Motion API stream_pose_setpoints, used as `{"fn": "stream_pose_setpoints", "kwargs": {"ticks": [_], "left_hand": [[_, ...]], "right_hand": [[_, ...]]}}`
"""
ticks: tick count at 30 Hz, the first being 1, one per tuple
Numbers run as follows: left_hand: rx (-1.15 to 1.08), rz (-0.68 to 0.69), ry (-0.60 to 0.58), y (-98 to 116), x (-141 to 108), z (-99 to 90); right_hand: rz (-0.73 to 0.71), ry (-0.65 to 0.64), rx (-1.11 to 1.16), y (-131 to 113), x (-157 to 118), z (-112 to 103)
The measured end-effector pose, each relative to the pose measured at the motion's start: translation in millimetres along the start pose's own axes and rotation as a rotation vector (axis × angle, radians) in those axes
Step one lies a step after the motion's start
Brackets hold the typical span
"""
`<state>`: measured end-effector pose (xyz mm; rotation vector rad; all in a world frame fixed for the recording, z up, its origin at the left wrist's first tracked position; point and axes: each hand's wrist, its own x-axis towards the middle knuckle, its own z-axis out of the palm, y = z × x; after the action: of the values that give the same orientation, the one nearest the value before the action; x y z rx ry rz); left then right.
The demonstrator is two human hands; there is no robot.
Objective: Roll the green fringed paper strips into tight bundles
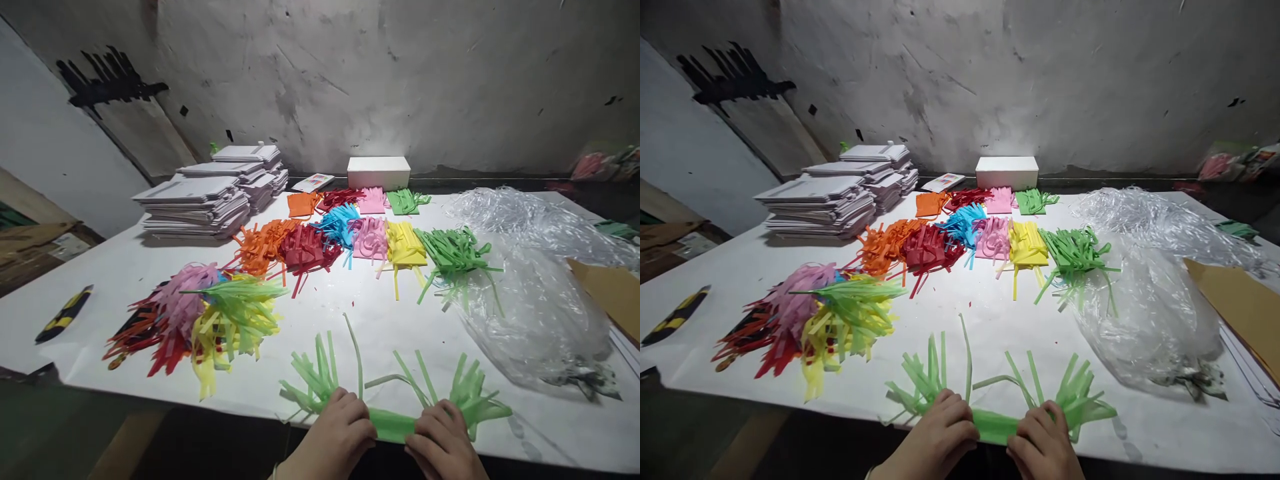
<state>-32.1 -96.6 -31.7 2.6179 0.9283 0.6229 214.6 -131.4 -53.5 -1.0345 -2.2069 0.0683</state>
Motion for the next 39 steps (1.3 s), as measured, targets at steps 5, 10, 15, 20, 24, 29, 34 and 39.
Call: {"fn": "stream_pose_setpoints", "kwargs": {"ticks": [5, 10, 15, 20, 24, 29, 34, 39], "left_hand": [[-0.038, -0.11, -0.023, 0, 7, -1.1], [0.024, -0.126, 0.021, -1, 14, -1.5], [0.151, -0.191, -0.018, 2, 25, 2.1], [0.216, -0.362, -0.057, 4, 37, 4.8], [0.145, -0.245, -0.007, 0, 35, 2.6], [0.06, -0.018, -0.013, 2, 15, -0.5], [0.028, 0.043, 0.067, 5, 3, 3.3], [-0.057, -0.001, 0.107, 7, 5, 0.2]], "right_hand": [[0.242, 0.06, 0.085, -4, -5, 4], [0.342, 0.024, -0.007, -9, -5, 5], [0.411, 0.122, -0.234, -10, -6, 12], [0.507, 0.169, -0.426, -8, -4, 19], [0.26, 0.196, -0.314, -4, -3, 13], [-0.035, 0.092, -0.215, 0, 1, -6], [-0.057, 0.021, -0.202, -4, 0, -11], [-0.018, 0.012, -0.149, -5, -3, -11]]}}
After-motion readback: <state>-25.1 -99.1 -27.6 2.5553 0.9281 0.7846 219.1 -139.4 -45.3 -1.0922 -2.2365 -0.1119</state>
